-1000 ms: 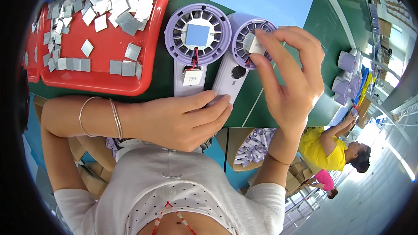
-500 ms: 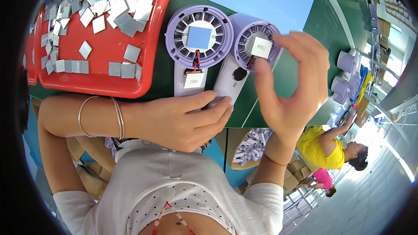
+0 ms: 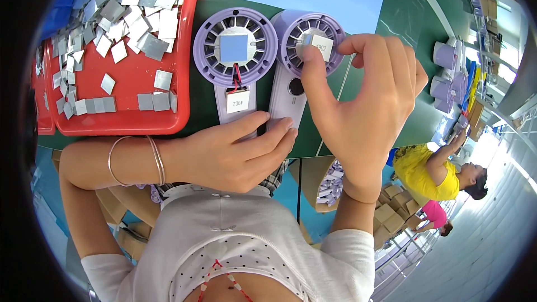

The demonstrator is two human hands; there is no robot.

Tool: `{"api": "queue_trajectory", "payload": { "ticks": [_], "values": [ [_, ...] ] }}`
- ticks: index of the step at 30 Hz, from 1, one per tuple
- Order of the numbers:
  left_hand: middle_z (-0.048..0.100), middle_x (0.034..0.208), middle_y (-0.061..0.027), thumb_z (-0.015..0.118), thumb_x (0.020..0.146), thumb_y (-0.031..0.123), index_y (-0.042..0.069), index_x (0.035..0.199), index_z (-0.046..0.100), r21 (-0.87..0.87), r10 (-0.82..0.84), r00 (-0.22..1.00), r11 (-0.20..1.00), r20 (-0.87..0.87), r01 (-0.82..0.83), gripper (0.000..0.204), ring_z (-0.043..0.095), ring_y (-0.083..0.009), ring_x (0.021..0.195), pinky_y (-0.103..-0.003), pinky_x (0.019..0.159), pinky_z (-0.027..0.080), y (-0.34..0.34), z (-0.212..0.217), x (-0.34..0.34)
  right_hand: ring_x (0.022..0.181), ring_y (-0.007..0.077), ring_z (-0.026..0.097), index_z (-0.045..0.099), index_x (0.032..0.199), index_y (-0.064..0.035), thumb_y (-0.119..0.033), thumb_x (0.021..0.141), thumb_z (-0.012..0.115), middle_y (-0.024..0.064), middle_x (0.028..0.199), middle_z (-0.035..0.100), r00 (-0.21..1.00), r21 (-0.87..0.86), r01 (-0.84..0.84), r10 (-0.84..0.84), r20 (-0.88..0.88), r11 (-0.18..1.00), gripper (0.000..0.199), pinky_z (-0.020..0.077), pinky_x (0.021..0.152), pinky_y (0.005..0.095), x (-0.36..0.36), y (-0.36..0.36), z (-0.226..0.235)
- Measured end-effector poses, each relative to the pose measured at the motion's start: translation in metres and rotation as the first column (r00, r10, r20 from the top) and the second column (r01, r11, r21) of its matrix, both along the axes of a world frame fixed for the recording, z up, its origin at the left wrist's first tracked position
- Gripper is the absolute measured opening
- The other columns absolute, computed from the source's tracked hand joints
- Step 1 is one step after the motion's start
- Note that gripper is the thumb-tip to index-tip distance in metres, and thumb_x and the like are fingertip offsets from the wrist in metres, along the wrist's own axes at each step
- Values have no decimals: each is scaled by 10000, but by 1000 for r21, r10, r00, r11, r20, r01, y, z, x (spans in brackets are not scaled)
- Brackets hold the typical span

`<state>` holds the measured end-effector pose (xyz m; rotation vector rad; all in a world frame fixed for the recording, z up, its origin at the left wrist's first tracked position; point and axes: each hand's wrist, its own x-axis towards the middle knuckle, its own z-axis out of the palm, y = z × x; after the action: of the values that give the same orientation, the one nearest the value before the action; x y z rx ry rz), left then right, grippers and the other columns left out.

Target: The person assembles handheld fans by applying adhesive pads to the fan heads, pressing metal caps onto them by hand, and placing the fans onto a conveyor line.

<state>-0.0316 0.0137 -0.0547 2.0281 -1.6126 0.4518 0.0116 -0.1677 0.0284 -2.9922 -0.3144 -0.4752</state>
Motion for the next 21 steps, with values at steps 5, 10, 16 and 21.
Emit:
{"api": "queue_trajectory", "payload": {
  "ticks": [5,10,16,21],
  "values": [
    [671,1174,-148,576,853,210,-43,1051,719,-3,0,1000,1000,-8,0,352,602,-289,1158,-417,914,515,1,0,0,695,192,505,595,752,-90,-204,718,801,-2,717,520,1000,83,20,-19,-14,996,239,347,779,353,1,0,-8],
    [671,1178,-145,576,849,212,-47,1052,718,7,-2,1000,1000,-6,2,358,603,-285,1155,-411,915,513,3,0,1,696,195,510,600,736,-89,-190,715,785,-2,696,515,1000,75,9,-11,28,997,212,352,774,354,2,4,-12],
    [672,1181,-142,571,851,224,-39,1051,721,26,-11,1000,1000,10,11,363,602,-284,1159,-410,918,510,2,1,0,696,197,529,648,753,-63,-164,753,776,9,691,531,994,-70,21,-13,107,997,163,399,772,330,-2,8,-10],
    [672,1176,-140,572,845,225,-37,1043,723,2,-5,1000,1000,9,5,362,597,-286,1165,-409,917,508,1,-1,1,698,201,529,665,752,-75,-142,745,769,9,686,531,988,-109,-8,24,150,994,123,398,762,334,-4,9,-13]
  ]
}}
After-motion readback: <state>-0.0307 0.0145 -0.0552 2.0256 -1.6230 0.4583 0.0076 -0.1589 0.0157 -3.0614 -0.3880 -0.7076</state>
